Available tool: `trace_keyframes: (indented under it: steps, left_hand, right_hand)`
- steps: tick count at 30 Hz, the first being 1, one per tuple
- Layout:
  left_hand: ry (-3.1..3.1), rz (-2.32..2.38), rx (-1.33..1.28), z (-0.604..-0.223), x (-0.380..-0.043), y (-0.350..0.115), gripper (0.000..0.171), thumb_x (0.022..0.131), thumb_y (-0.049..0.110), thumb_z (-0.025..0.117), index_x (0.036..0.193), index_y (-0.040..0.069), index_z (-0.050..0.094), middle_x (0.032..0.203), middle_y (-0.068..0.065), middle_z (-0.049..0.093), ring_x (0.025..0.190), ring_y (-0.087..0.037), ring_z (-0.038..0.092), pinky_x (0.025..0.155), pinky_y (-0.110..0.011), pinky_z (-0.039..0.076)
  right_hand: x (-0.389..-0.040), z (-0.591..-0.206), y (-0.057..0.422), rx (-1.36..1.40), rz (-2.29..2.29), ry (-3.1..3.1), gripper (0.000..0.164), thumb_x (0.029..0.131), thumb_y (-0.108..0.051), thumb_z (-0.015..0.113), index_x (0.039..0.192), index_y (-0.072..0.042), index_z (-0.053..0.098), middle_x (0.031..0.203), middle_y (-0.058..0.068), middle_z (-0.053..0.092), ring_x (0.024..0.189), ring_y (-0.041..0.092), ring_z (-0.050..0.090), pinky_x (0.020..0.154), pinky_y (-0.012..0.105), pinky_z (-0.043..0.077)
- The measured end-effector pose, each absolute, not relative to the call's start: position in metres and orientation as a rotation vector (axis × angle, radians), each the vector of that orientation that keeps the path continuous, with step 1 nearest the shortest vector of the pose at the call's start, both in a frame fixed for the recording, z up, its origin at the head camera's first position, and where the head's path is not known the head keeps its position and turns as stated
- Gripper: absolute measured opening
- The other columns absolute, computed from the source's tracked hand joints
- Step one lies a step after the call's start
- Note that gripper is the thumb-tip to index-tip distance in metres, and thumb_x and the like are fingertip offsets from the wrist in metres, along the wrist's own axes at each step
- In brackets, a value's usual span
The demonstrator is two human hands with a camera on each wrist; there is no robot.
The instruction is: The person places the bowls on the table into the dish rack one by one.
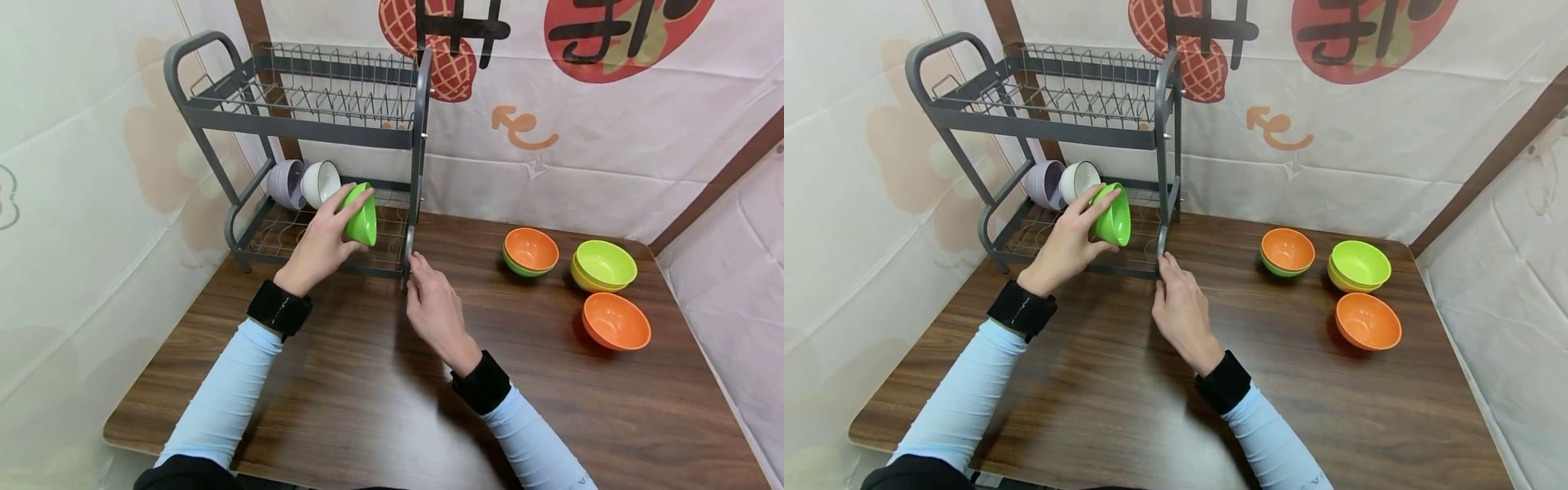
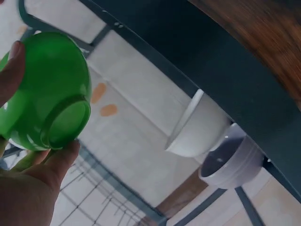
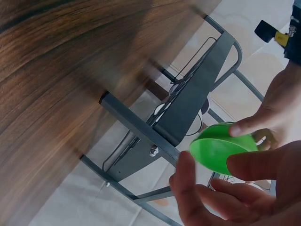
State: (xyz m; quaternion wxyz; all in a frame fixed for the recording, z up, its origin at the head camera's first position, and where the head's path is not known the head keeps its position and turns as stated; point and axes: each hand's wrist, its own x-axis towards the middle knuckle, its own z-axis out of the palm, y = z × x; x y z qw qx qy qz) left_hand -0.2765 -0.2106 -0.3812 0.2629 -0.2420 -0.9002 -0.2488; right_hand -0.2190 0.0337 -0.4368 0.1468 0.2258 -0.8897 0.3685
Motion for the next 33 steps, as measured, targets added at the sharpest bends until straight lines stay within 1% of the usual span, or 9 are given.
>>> trace_keyframes:
  steps: [1,2,4,7,10,15,20,25,33]
  left_hand:
    - [-2.448,-0.659,-0.651,-0.382,-0.282,-0.213,0.104,0.075,0.006,0.096,0.163,0.024,0.043,0.163,-0.018,0.035,0.147,-0.039,0.040,0.115,-0.054,0.041]
    - [-2.462,-0.646,-0.648,-0.382,-0.287,-0.214,0.105,0.075,0.006,0.096,0.163,0.024,0.042,0.164,-0.018,0.035,0.147,-0.039,0.039,0.116,-0.054,0.040]
    - [-2.495,-0.628,-0.643,-0.383,-0.298,-0.218,0.105,0.076,0.004,0.095,0.164,0.024,0.041,0.165,-0.019,0.033,0.149,-0.039,0.037,0.116,-0.055,0.040]
    - [-2.551,-0.609,-0.632,-0.382,-0.317,-0.225,0.104,0.078,0.000,0.093,0.164,0.023,0.040,0.166,-0.019,0.030,0.150,-0.040,0.034,0.116,-0.056,0.040]
    - [-2.611,-0.570,-0.625,-0.379,-0.337,-0.229,0.106,0.078,-0.003,0.092,0.165,0.022,0.039,0.166,-0.020,0.029,0.150,-0.040,0.033,0.117,-0.056,0.038]
    - [-2.717,-0.491,-0.611,-0.376,-0.367,-0.233,0.111,0.074,-0.007,0.093,0.166,0.018,0.035,0.163,-0.020,0.033,0.147,-0.043,0.034,0.119,-0.055,0.034]
    - [-2.794,-0.462,-0.615,-0.378,-0.388,-0.231,0.110,0.073,-0.009,0.093,0.164,0.014,0.037,0.157,-0.022,0.039,0.142,-0.045,0.040,0.114,-0.056,0.038]
    - [-2.811,-0.410,-0.652,-0.378,-0.405,-0.228,0.107,0.069,-0.011,0.095,0.159,0.007,0.042,0.148,-0.024,0.046,0.135,-0.044,0.046,0.111,-0.056,0.042]
    - [-2.861,-0.374,-0.662,-0.379,-0.422,-0.227,0.106,0.068,-0.010,0.095,0.158,0.004,0.041,0.154,-0.025,0.042,0.138,-0.046,0.044,0.111,-0.056,0.041]
  right_hand:
    - [-0.220,-0.437,0.034,0.655,1.059,-2.572,0.049,0.106,-0.003,0.056,0.155,-0.004,0.052,0.161,0.011,0.046,0.135,0.035,0.056,0.085,0.044,0.055]
    - [-0.220,-0.437,0.034,0.661,1.063,-2.584,0.049,0.107,-0.003,0.055,0.155,-0.003,0.051,0.162,0.012,0.045,0.139,0.035,0.052,0.094,0.047,0.054]
    - [-0.221,-0.438,0.033,0.671,1.073,-2.606,0.049,0.107,-0.003,0.055,0.156,-0.002,0.049,0.163,0.013,0.043,0.143,0.034,0.048,0.107,0.051,0.049]
    - [-0.223,-0.439,0.032,0.692,1.080,-2.636,0.050,0.108,-0.003,0.053,0.158,-0.001,0.045,0.164,0.015,0.040,0.145,0.034,0.046,0.114,0.051,0.042]
    - [-0.223,-0.439,0.031,0.708,1.092,-2.658,0.051,0.109,-0.005,0.053,0.159,-0.001,0.043,0.165,0.017,0.038,0.148,0.034,0.043,0.117,0.050,0.039]
    - [-0.223,-0.438,0.028,0.728,1.120,-2.680,0.052,0.110,-0.008,0.053,0.160,0.001,0.040,0.167,0.017,0.035,0.151,0.033,0.038,0.121,0.049,0.034]
    - [-0.222,-0.438,0.028,0.732,1.109,-2.691,0.053,0.110,-0.010,0.054,0.160,0.002,0.040,0.167,0.017,0.033,0.151,0.033,0.037,0.120,0.048,0.035]
    - [-0.223,-0.439,0.030,0.737,1.096,-2.701,0.054,0.110,-0.011,0.054,0.160,0.001,0.038,0.168,0.017,0.032,0.151,0.033,0.037,0.120,0.048,0.034]
    - [-0.227,-0.439,0.031,0.745,1.073,-2.735,0.055,0.111,-0.014,0.054,0.161,0.001,0.037,0.168,0.018,0.031,0.152,0.034,0.035,0.122,0.048,0.032]
